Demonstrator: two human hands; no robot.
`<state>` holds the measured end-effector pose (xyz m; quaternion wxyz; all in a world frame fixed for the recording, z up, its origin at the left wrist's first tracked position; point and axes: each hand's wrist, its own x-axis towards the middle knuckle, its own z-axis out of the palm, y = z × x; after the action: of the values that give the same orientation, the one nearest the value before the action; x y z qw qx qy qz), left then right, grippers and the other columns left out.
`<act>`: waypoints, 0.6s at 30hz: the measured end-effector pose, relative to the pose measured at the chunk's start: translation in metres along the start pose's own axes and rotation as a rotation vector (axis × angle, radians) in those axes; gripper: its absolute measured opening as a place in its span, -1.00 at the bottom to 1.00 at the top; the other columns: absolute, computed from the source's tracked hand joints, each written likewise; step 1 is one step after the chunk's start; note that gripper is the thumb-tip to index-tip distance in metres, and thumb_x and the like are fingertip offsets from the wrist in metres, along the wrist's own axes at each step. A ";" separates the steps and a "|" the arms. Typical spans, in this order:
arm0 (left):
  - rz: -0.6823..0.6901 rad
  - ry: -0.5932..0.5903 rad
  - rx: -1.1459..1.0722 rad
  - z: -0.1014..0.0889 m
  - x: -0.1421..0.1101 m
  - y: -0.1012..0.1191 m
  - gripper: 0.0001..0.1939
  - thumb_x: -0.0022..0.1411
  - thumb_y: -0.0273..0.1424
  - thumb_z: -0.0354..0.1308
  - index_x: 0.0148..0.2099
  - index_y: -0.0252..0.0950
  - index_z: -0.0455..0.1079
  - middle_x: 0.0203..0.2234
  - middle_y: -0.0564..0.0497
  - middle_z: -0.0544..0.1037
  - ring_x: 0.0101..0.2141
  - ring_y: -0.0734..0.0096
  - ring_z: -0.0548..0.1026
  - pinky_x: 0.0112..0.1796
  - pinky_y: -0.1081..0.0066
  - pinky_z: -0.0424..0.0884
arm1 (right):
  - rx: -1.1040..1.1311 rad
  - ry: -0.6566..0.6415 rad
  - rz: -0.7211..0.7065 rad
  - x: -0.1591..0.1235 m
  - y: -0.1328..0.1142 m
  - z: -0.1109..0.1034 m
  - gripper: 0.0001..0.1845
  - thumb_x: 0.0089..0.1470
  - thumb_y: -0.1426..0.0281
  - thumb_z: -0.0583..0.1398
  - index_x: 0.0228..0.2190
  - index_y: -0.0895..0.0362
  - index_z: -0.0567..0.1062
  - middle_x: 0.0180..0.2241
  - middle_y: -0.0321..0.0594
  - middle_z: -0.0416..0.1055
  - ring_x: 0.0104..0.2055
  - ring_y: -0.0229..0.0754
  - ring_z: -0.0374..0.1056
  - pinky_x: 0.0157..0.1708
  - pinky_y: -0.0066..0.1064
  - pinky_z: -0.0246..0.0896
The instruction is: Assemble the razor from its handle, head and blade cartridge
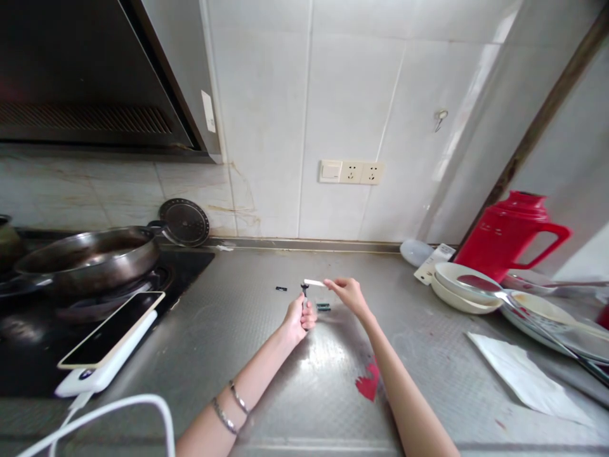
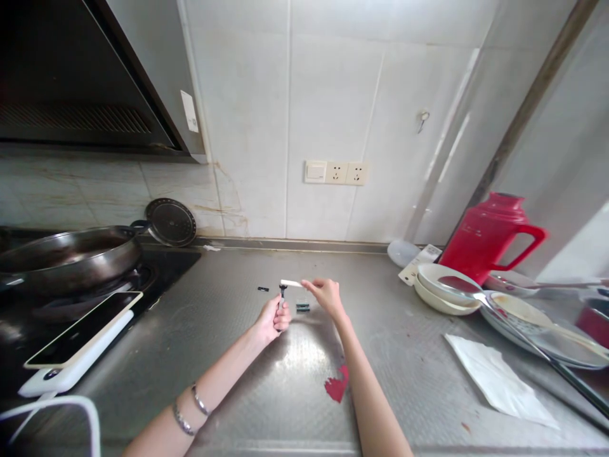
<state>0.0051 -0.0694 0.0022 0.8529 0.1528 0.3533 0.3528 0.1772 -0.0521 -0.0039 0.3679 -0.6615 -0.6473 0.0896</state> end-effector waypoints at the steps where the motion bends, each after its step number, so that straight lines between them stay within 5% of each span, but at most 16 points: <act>1: 0.003 0.010 0.004 0.000 0.000 0.001 -0.54 0.32 -0.21 -0.26 -0.57 -0.31 0.05 -0.80 0.25 -0.07 -0.82 0.73 -0.16 -0.76 0.64 -0.33 | -0.013 0.003 -0.002 0.000 -0.001 0.000 -0.31 -0.06 -0.18 -0.03 -0.62 0.15 0.52 -0.70 -0.28 0.34 -0.54 -0.24 0.24 -0.46 -0.47 -0.07; 5: -0.005 0.015 0.011 -0.001 0.002 0.002 -0.54 0.32 -0.20 -0.26 -0.57 -0.31 0.05 -0.80 0.25 -0.07 -0.82 0.73 -0.16 -0.75 0.64 -0.34 | -0.121 0.127 0.030 -0.001 -0.003 0.001 -0.31 -0.02 -0.15 -0.06 -0.64 0.13 0.52 -0.66 -0.23 0.40 -0.52 -0.24 0.25 -0.40 -0.44 -0.06; 10: -0.015 0.023 0.022 -0.004 0.005 0.001 -0.54 0.32 -0.18 -0.25 -0.57 -0.30 0.05 -0.81 0.25 -0.08 -0.82 0.73 -0.17 -0.76 0.64 -0.35 | -0.070 0.030 -0.034 -0.003 -0.004 0.003 -0.28 -0.03 -0.17 -0.07 -0.65 0.14 0.52 -0.68 -0.25 0.39 -0.56 -0.27 0.23 -0.46 -0.47 -0.07; 15: -0.018 0.019 0.016 -0.004 0.005 0.001 -0.54 0.32 -0.19 -0.27 -0.57 -0.30 0.05 -0.81 0.25 -0.08 -0.82 0.73 -0.16 -0.76 0.65 -0.34 | -0.150 0.158 -0.004 -0.004 -0.010 0.003 -0.27 0.00 -0.16 -0.11 -0.63 0.12 0.52 -0.66 -0.22 0.41 -0.54 -0.25 0.26 -0.40 -0.45 -0.05; 18: -0.010 0.008 0.038 -0.003 0.005 -0.002 -0.54 0.32 -0.18 -0.25 -0.57 -0.31 0.06 -0.80 0.25 -0.07 -0.82 0.72 -0.16 -0.76 0.64 -0.34 | -0.105 0.102 -0.025 -0.004 -0.010 0.002 -0.28 -0.02 -0.17 -0.08 -0.65 0.14 0.52 -0.69 -0.26 0.38 -0.56 -0.27 0.23 -0.46 -0.47 -0.07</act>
<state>0.0059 -0.0671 -0.0031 0.8502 0.1654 0.3642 0.3423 0.1674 -0.0560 0.0000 0.3664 -0.6756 -0.6396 0.0170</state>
